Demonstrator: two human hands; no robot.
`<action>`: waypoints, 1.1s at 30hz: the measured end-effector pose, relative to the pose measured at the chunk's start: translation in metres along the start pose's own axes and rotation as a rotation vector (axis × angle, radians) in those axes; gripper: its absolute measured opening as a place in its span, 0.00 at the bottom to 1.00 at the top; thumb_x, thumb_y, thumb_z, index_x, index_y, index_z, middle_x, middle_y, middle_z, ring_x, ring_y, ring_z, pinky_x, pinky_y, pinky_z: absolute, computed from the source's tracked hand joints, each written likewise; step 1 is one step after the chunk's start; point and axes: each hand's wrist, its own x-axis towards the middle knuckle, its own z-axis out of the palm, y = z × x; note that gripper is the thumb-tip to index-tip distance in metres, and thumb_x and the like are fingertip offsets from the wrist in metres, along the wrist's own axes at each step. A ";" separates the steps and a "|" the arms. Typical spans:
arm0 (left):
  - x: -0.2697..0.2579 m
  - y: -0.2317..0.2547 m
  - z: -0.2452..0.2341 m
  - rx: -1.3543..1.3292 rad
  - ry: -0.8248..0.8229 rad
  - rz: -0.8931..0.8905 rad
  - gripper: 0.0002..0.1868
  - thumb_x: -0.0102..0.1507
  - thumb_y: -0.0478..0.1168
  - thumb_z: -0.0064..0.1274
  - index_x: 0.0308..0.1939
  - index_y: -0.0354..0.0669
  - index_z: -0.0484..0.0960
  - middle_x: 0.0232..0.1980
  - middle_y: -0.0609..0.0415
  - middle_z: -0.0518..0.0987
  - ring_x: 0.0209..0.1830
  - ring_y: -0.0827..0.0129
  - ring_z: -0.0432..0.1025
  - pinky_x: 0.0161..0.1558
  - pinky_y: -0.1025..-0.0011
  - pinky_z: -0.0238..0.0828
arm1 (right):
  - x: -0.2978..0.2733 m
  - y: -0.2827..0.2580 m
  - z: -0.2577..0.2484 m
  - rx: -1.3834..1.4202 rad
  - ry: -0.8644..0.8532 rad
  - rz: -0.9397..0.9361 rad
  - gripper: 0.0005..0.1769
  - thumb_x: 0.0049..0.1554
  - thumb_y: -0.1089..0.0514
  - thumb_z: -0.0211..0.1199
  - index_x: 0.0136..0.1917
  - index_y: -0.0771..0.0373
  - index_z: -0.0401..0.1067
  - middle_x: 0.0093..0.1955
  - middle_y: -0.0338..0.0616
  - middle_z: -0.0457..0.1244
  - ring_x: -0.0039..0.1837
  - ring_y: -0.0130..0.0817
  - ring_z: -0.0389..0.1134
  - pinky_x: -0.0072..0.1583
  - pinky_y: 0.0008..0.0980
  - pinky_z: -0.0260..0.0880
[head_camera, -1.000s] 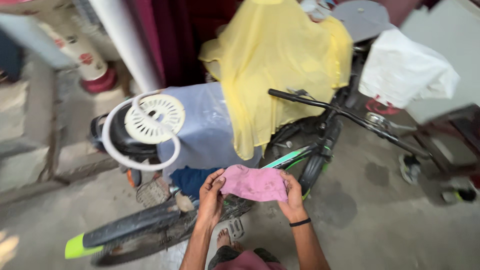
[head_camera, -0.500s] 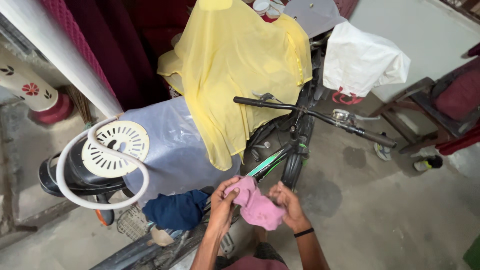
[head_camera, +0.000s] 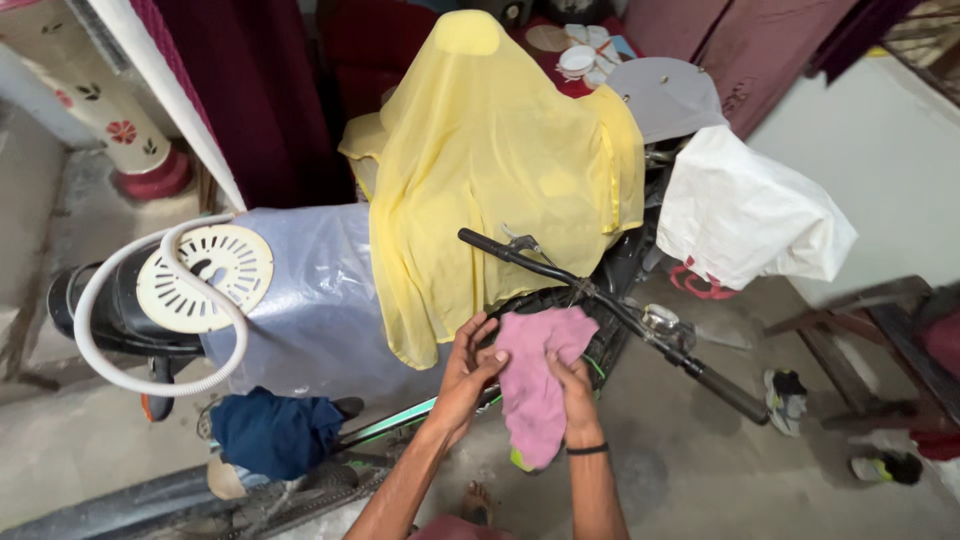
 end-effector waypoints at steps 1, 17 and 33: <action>0.002 -0.005 0.007 0.012 0.025 -0.042 0.39 0.63 0.32 0.53 0.76 0.49 0.55 0.78 0.51 0.60 0.59 0.66 0.68 0.56 0.68 0.72 | 0.011 -0.012 -0.003 -0.039 0.034 -0.035 0.23 0.64 0.56 0.57 0.68 0.71 0.68 0.63 0.43 0.66 0.64 0.31 0.68 0.65 0.34 0.67; -0.017 -0.058 -0.014 0.012 0.329 -0.041 0.20 0.68 0.33 0.45 0.65 0.38 0.69 0.55 0.49 0.82 0.45 0.70 0.76 0.47 0.71 0.73 | 0.055 -0.059 0.007 -1.334 0.577 -0.571 0.34 0.54 0.60 0.66 0.72 0.72 0.63 0.61 0.61 0.62 0.50 0.54 0.68 0.50 0.48 0.69; -0.078 0.040 -0.073 0.034 0.508 0.355 0.15 0.69 0.34 0.46 0.59 0.37 0.75 0.48 0.52 0.83 0.42 0.73 0.76 0.47 0.73 0.73 | 0.082 -0.036 0.099 -0.261 -0.036 -0.264 0.10 0.66 0.58 0.61 0.56 0.67 0.72 0.52 0.45 0.69 0.44 0.25 0.69 0.44 0.23 0.69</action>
